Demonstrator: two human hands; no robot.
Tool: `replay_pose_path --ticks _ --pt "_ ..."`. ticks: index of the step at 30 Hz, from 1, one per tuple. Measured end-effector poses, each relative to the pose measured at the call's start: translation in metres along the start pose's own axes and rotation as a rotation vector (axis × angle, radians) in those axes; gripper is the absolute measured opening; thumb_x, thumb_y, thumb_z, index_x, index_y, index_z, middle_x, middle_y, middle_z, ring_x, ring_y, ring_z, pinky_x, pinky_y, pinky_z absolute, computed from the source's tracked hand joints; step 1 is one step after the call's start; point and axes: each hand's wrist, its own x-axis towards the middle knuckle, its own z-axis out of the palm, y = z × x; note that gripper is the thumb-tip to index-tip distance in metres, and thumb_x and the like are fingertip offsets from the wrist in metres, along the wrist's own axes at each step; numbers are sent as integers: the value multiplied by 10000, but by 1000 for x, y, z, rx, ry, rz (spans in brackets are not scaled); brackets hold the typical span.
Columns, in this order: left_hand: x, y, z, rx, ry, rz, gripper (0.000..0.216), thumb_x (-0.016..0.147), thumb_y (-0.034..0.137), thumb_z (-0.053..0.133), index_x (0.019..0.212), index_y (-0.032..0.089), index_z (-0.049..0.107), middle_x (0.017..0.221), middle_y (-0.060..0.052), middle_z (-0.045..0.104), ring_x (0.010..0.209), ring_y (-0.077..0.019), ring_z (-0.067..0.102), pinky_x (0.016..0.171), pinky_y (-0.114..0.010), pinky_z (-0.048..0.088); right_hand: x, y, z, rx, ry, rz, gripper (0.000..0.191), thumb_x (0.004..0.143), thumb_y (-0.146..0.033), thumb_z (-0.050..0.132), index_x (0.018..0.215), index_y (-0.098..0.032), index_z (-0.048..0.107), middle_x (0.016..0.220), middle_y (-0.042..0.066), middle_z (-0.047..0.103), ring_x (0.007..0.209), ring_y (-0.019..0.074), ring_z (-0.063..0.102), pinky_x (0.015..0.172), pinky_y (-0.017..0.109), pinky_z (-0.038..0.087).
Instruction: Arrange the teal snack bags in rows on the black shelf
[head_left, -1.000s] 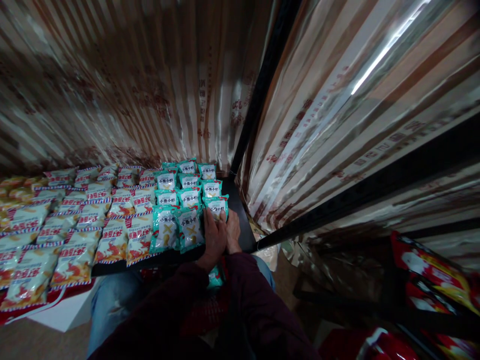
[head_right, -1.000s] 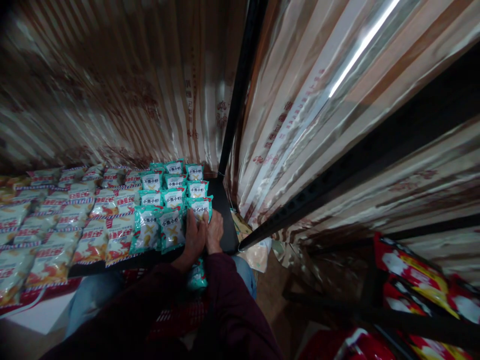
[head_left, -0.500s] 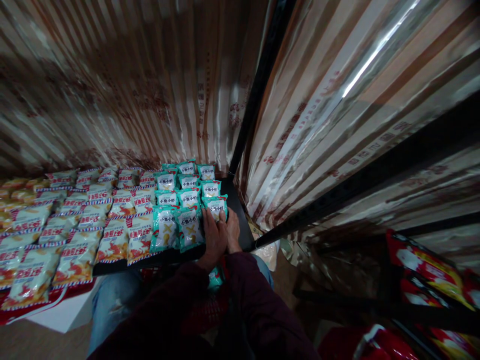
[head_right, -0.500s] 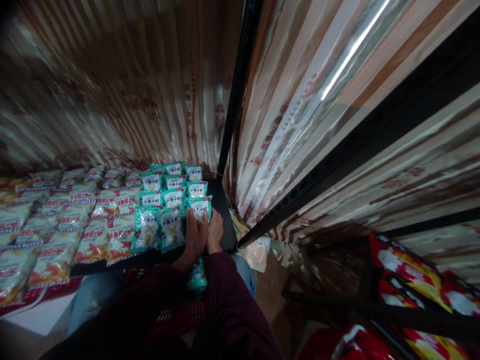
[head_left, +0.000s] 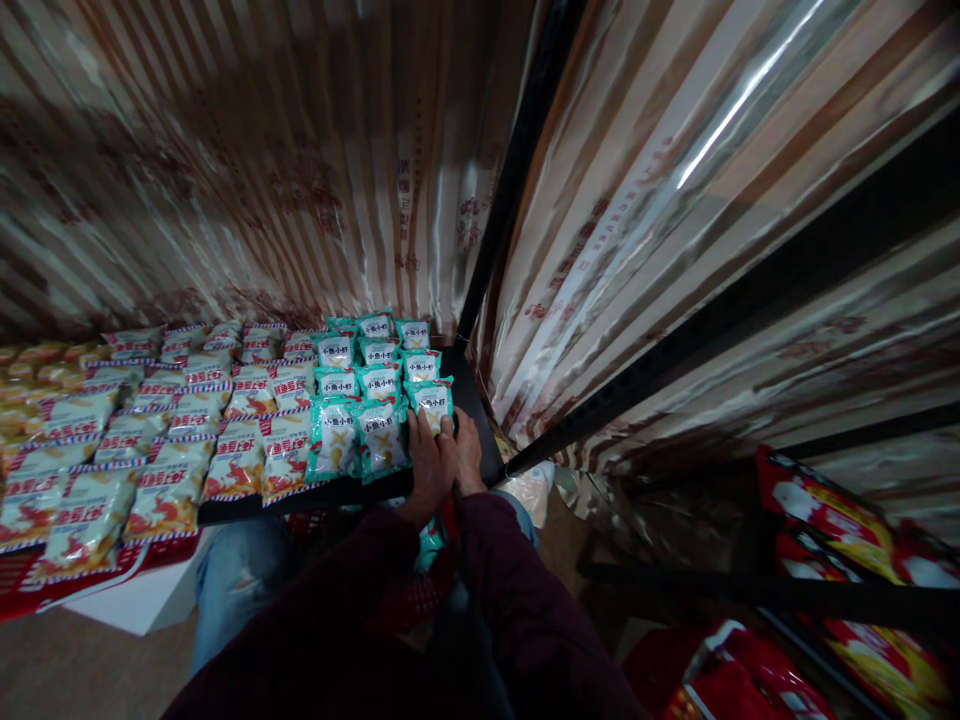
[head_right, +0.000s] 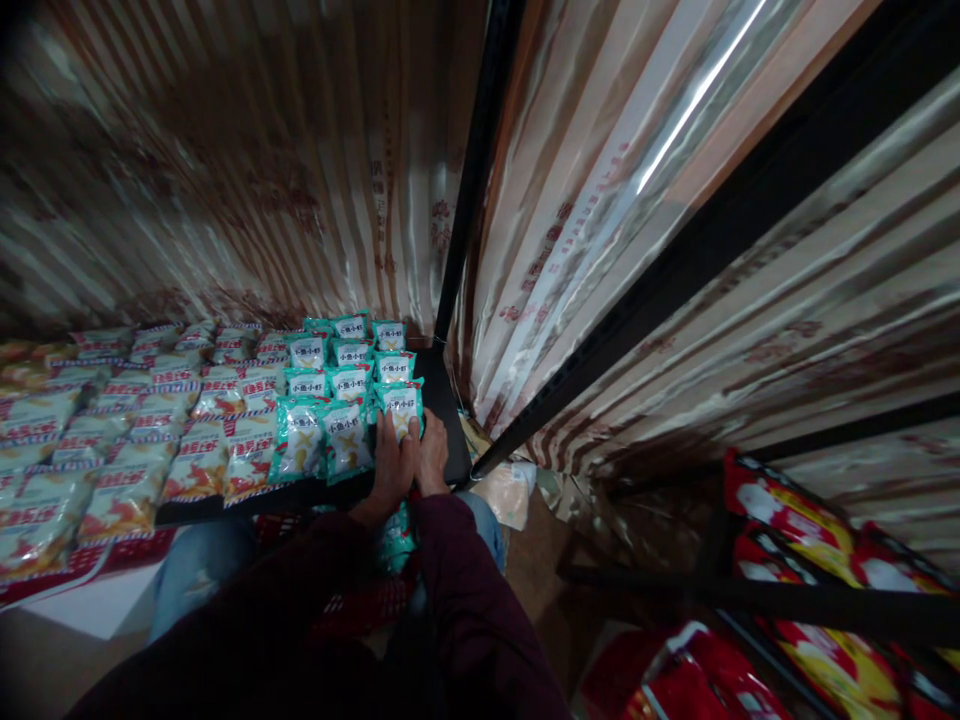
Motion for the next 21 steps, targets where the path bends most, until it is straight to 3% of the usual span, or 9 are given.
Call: replay_pose_path --ticks 14,21 --pt "6 -10 8 83 23 -6 631 907 400 411 1424 49 322 1550 -229 204 1436 -303 232 1160 -447 238 0 6 6 29 14 -42 481 907 -396 367 1252 -117 553 1158 154 624 1075 247 543 942 378 413" --pt "-3 -14 10 98 47 80 564 929 408 385 1381 70 369 1560 -213 177 1449 -283 190 1167 -424 224 -5 13 10 16 47 -36 475 884 -378 401 1265 -128 535 1193 147 609 1119 247 531 987 403 393"
